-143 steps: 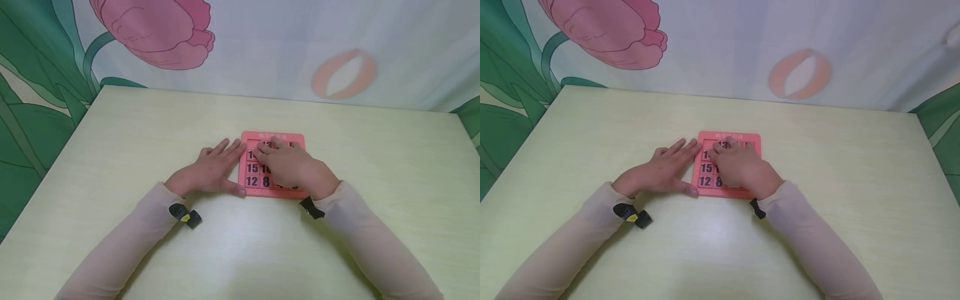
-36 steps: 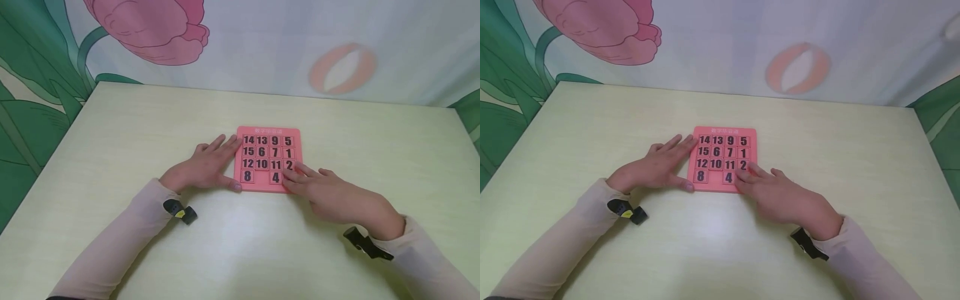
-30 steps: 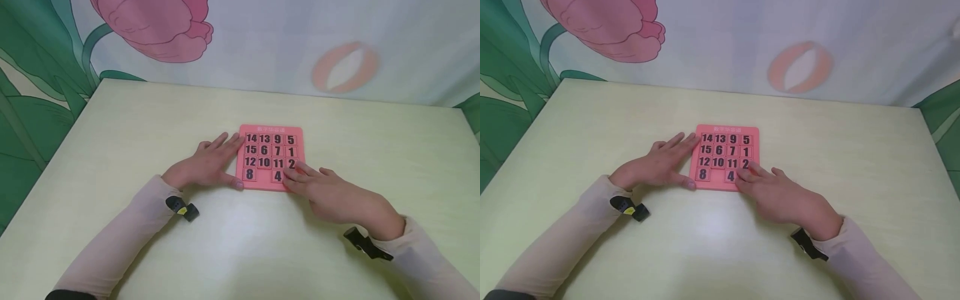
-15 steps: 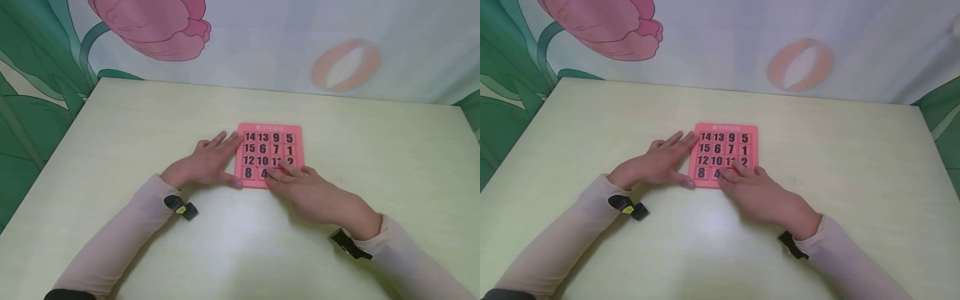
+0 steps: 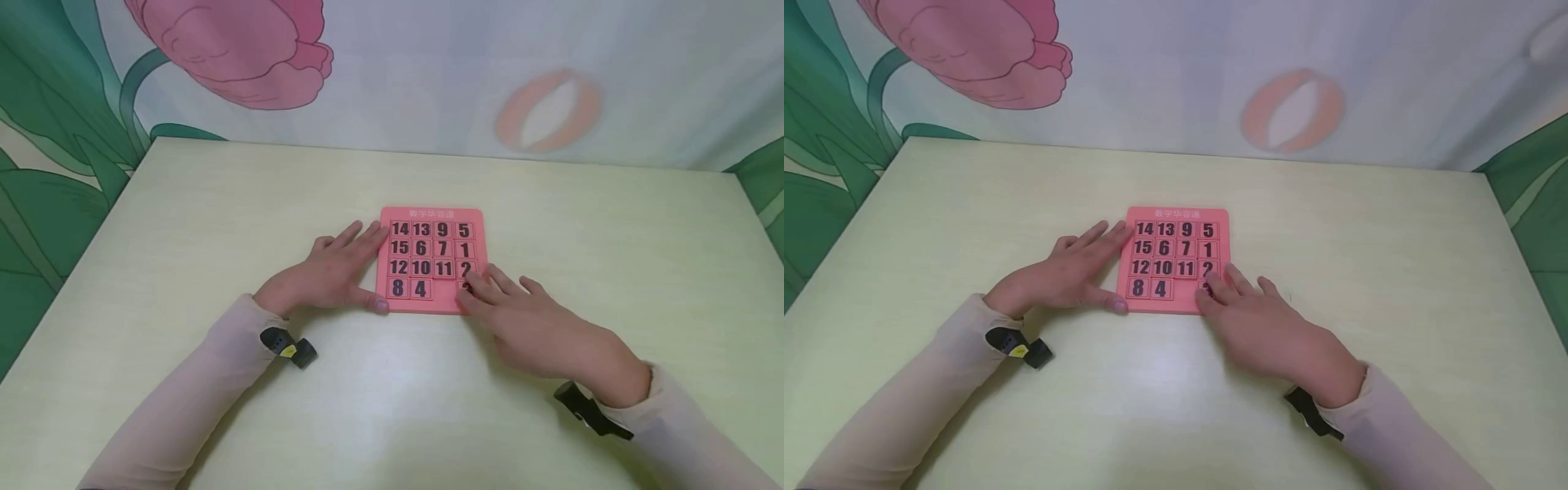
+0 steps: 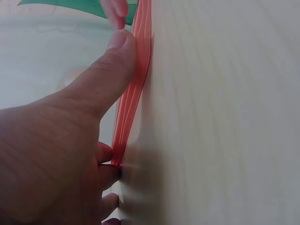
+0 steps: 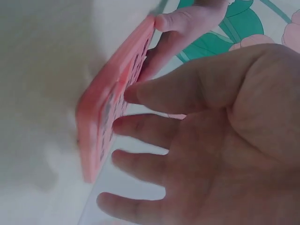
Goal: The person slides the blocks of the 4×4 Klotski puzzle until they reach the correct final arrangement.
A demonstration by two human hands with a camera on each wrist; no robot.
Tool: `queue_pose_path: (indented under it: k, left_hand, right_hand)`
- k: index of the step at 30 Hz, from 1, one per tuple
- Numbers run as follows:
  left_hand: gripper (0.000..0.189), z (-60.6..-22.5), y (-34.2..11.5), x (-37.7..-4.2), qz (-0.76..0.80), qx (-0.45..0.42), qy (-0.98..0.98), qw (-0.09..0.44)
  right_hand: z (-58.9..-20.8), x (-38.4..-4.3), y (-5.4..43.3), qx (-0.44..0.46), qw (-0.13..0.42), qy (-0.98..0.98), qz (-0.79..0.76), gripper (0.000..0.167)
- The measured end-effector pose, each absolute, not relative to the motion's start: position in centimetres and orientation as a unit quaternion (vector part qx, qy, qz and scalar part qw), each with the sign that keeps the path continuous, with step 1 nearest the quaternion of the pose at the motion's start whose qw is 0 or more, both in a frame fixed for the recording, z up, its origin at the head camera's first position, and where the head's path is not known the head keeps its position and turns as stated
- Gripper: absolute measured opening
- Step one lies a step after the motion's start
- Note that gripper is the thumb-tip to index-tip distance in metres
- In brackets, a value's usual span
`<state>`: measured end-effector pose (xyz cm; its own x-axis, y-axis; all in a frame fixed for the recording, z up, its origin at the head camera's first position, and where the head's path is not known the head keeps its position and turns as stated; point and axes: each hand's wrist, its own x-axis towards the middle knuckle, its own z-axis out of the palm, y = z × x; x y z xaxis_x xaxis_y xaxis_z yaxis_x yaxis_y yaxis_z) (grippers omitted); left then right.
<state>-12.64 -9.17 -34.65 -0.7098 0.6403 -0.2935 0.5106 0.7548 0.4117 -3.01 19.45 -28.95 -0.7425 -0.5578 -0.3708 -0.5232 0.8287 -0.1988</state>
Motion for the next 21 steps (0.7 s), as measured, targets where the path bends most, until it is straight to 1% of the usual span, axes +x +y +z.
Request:
queue_pose_path:
  k: [3,9,12,21]
  left_hand:
    - [0.122,-34.6,-9.0,-12.8,0.146,0.318,0.912,0.213]
    - [0.122,-34.4,-8.9,-13.2,0.145,0.314,0.914,0.212]
    - [0.122,-34.6,-9.1,-13.1,0.146,0.31,0.915,0.214]
    - [0.122,-34.9,-9.2,-12.8,0.154,0.313,0.911,0.219]
  right_hand:
    - [-29.0,-2.5,20.0,-0.276,0.221,0.934,-0.047,0.054]
    - [-30.3,-2.5,19.3,-0.289,0.195,0.933,-0.09,0.061]
    - [-30.9,-2.6,18.8,-0.294,0.196,0.93,-0.1,0.063]
    - [-31.1,-4.0,19.6,-0.287,0.19,0.932,-0.111,0.066]
